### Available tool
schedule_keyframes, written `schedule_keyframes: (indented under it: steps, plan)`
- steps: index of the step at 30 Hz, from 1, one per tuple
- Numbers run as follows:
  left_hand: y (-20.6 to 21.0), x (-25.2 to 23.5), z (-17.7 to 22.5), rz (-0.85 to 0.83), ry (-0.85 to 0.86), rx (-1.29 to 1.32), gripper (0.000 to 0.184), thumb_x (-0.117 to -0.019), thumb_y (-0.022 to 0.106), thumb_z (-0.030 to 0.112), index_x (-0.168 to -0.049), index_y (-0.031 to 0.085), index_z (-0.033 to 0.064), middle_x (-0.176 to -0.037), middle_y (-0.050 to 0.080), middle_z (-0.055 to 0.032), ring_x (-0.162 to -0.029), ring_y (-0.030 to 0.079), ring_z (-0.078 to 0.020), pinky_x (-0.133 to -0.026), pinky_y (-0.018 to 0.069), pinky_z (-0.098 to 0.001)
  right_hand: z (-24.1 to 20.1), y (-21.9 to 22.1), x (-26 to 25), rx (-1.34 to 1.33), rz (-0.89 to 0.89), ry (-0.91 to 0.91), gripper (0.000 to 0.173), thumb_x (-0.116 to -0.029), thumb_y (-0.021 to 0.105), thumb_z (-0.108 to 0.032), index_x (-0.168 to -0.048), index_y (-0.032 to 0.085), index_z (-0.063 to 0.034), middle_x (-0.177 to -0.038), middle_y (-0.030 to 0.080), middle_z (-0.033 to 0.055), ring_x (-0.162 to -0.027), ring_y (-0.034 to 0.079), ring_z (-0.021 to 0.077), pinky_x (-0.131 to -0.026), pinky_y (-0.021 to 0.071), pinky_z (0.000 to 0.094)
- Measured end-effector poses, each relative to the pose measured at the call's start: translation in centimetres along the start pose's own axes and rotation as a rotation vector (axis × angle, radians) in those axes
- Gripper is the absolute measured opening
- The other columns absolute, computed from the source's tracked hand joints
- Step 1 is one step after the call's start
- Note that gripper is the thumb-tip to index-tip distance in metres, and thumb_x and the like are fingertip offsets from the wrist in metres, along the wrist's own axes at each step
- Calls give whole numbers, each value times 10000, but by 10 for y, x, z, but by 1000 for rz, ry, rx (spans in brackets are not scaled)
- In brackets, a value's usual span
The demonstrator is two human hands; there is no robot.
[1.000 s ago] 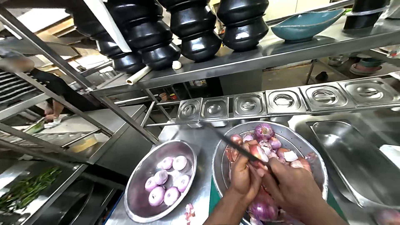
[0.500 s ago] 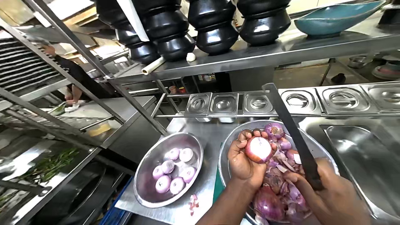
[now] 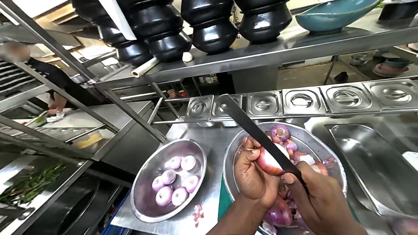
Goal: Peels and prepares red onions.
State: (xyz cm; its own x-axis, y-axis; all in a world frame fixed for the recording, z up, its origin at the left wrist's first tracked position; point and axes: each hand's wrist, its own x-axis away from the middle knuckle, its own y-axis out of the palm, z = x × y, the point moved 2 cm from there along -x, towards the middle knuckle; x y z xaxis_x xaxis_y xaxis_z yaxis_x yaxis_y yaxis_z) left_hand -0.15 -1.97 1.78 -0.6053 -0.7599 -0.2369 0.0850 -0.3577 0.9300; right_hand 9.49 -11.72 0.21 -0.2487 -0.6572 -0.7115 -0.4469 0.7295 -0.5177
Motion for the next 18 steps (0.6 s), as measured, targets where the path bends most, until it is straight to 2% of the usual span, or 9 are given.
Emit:
schedule_keyframes:
  steps: [3, 6, 8, 11, 13, 16, 18]
  plan:
    - [1, 2, -1, 30, 9, -26, 171, -908, 624, 231, -1010, 688, 111, -1086, 669, -111, -1030, 676, -273, -904, 559, -472, 0, 2, 1, 56, 17, -46, 510, -1096, 318, -531, -879, 549, -132, -579, 472, -10, -462, 490, 99, -391, 373, 294]
    - [3, 4, -3, 64, 24, -49, 163, -961, 596, 265, -956, 676, 123, -1071, 660, -88, -1039, 665, -254, -918, 552, -457, 2, 5, 5, 112, 6, -131, 505, -1086, 346, -532, -842, 543, -136, -567, 471, -6, -449, 495, 120, -380, 369, 304]
    - [4, 3, -3, 81, 7, -36, 111, -931, 622, 225, -923, 662, 122, -1056, 658, -93, -1014, 670, -260, -894, 561, -455, 1, 5, 7, 136, 19, -162, 496, -1075, 371, -544, -834, 532, -141, -576, 465, -5, -450, 480, 123, -384, 351, 296]
    - [3, 3, -2, 119, 1, -31, 149, -938, 597, 220, -980, 680, 103, -1057, 676, -114, -1005, 683, -274, -889, 567, -467, 3, -1, 4, 102, 71, -83, 576, -1017, 428, -664, -866, 547, -120, -584, 489, 4, -457, 486, 112, -391, 381, 294]
    - [3, 4, -1, 115, 9, -48, 107, -919, 612, 186, -955, 658, 96, -1062, 667, -124, -1000, 681, -271, -869, 573, -452, 6, -4, 0, 99, 88, -28, 603, -995, 438, -701, -843, 543, -127, -574, 485, -12, -456, 476, 95, -394, 372, 292]
    - [4, 5, -2, 97, 22, -58, 82, -923, 609, 174, -958, 637, 106, -1067, 660, -113, -1009, 676, -250, -862, 573, -430, 7, -5, -5, 127, 79, -42, 560, -1049, 371, -625, -834, 544, -138, -569, 460, -23, -455, 467, 91, -389, 352, 290]
    - [4, 6, -3, 73, 31, -94, 122, -959, 569, 176, -1031, 644, 111, -1109, 665, -125, -1074, 669, -262, -909, 563, -437, 7, -6, -6, 112, 67, -58, 524, -1088, 316, -550, -868, 561, -142, -585, 483, -20, -469, 498, 98, -393, 370, 300]
